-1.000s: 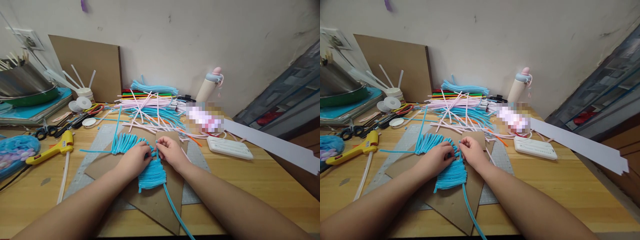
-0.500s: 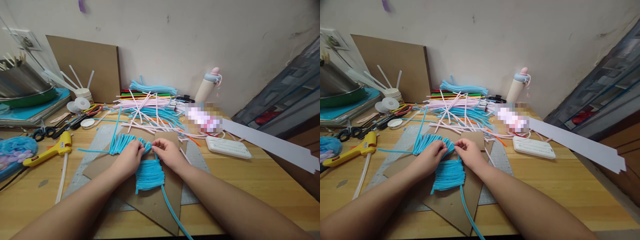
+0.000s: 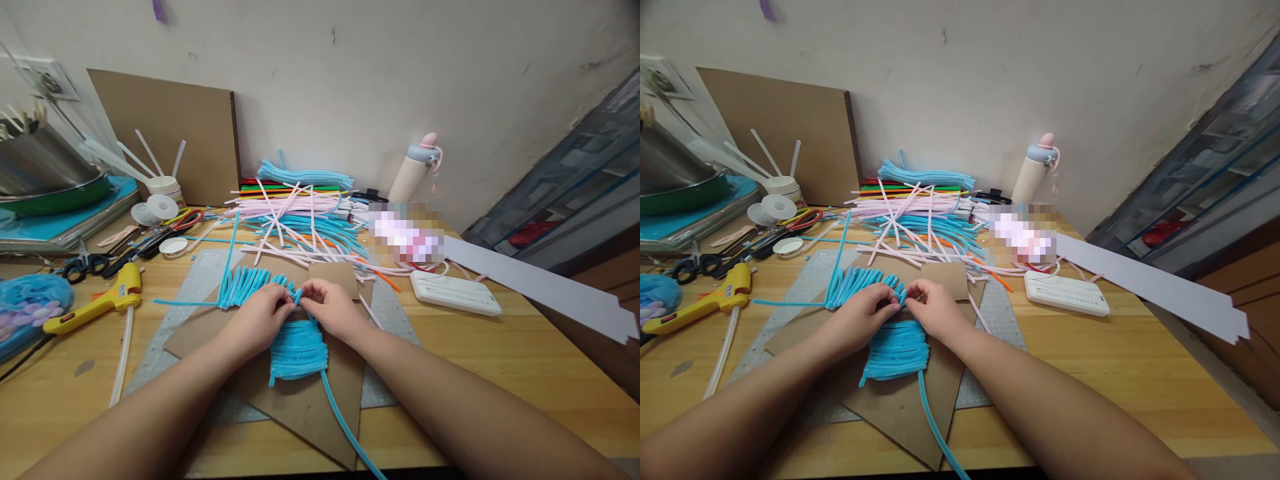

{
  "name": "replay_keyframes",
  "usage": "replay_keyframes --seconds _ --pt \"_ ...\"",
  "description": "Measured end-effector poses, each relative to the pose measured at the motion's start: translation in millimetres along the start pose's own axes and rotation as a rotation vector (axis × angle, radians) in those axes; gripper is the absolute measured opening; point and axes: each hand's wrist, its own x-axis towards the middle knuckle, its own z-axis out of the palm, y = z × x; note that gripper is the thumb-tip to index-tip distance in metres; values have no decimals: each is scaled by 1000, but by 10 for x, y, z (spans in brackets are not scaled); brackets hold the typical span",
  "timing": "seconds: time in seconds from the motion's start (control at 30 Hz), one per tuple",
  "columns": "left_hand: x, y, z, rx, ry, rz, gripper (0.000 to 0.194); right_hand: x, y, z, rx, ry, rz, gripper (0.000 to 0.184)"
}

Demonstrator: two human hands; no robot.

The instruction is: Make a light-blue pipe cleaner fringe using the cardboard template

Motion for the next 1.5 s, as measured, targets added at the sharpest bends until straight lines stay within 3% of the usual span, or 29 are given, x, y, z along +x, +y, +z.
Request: replay_keyframes --seconds 0.1,0.2,0.33,0.57,0.8,1.0,1.33,1.5 --pt "-21 32 -10 -25 -39 -42 8 9 -5 8 54 10 44 28" --pt "-45 46 -13 -55 -43 -39 9 11 -8 5 10 -17 34 18" --pt "-59 43 -13 -20 -91 13 16 20 -8 -26 -23 70 22 13" --pt "-49 21 -10 -10 -137 124 26 40 -21 -68 178 162 133 19" --pt "-43 25 -15 29 -153 123 26 41 -61 -53 327 223 117 20" --pt "-30 24 26 87 14 37 9 40 -32 -48 246 104 140 18" --pt "38 16 116 225 44 16 11 45 59 -30 140 109 88 21" --pt "25 1 10 164 99 12 12 32 51 -32 113 103 76 20"
